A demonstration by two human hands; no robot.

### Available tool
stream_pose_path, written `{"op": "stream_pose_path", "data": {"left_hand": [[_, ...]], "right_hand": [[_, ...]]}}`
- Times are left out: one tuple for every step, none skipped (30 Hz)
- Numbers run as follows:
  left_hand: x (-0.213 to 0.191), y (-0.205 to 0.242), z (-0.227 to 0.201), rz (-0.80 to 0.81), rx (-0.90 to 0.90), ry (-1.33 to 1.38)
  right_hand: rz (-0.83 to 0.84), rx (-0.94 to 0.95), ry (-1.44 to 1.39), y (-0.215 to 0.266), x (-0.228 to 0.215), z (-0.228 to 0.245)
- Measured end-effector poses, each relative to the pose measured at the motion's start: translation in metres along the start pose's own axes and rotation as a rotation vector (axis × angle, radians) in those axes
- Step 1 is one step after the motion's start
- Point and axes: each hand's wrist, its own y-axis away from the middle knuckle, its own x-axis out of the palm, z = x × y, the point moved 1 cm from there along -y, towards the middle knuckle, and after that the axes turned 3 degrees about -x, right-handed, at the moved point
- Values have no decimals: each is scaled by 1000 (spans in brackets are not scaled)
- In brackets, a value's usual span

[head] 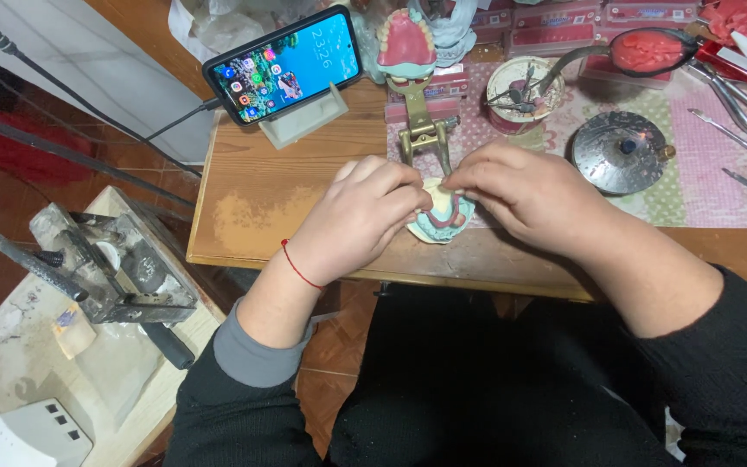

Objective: The person assembles a dental model by attaching pink and blue wax-like material to a metal frame. They open drawers to retrieve tools, cut a metal wire with pliers, and apply liquid from a spray bottle to the pink material before pressing it onto the model.

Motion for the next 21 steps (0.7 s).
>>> {"op": "stream_pose_path", "data": {"left_hand": [[0, 0, 0, 0, 1, 0], [-1, 0, 0, -3, 6, -3], [-1, 0, 0, -5, 11, -7], [-1, 0, 0, -5, 12, -7], [-1, 0, 0, -9, 17, -14], [-1, 0, 0, -14, 23, -21], [-1, 0, 0, -14, 24, -20], [-1, -1, 0, -31, 30, -11], [-1, -1, -1, -48, 36, -2], [0, 0, 0, -48, 36, -3], [1, 0, 0, -60, 42, -1], [2, 1, -1, -71, 48, 1], [2, 1, -1, -70, 49, 2], [3, 1, -1, -80, 50, 4], [3, 0, -1, -89, 52, 7], [3, 0, -1, -88, 53, 8], [3, 0, -1, -89, 56, 12], [3, 0, -1, -91, 56, 15], [3, 0, -1, -90, 57, 15], [3, 0, -2, -80, 50, 27], [2, 0, -2, -70, 43, 38]], "right_hand": [[0, 0, 1, 0, 0, 0], [-12, -17, 5, 1, 0, 0], [-25, -35, 9, 2, 0, 0], [-25, -34, 9, 2, 0, 1], [-26, -42, 8, 2, -1, 1], [-27, -50, 7, 2, -2, 2], [-27, -49, 7, 3, -1, 1], [-30, -48, 9, 3, -1, 0], [-33, -47, 12, 3, -1, -1], [-33, -47, 12, 3, -1, 0], [-34, -52, 20, 2, -1, 0], [-34, -55, 29, 3, -1, 0], [-35, -54, 29, 2, -1, 0], [-38, -67, 38, 2, -1, 0], [-42, -79, 48, 3, 0, -1], [-43, -77, 48, 3, -1, -1], [-43, -84, 56, 3, -1, 0], [-41, -93, 63, 2, -1, 0], [-42, -93, 63, 3, -2, 1], [-35, -91, 68, 2, -3, 2], [-29, -90, 73, 2, -3, 3]]}}
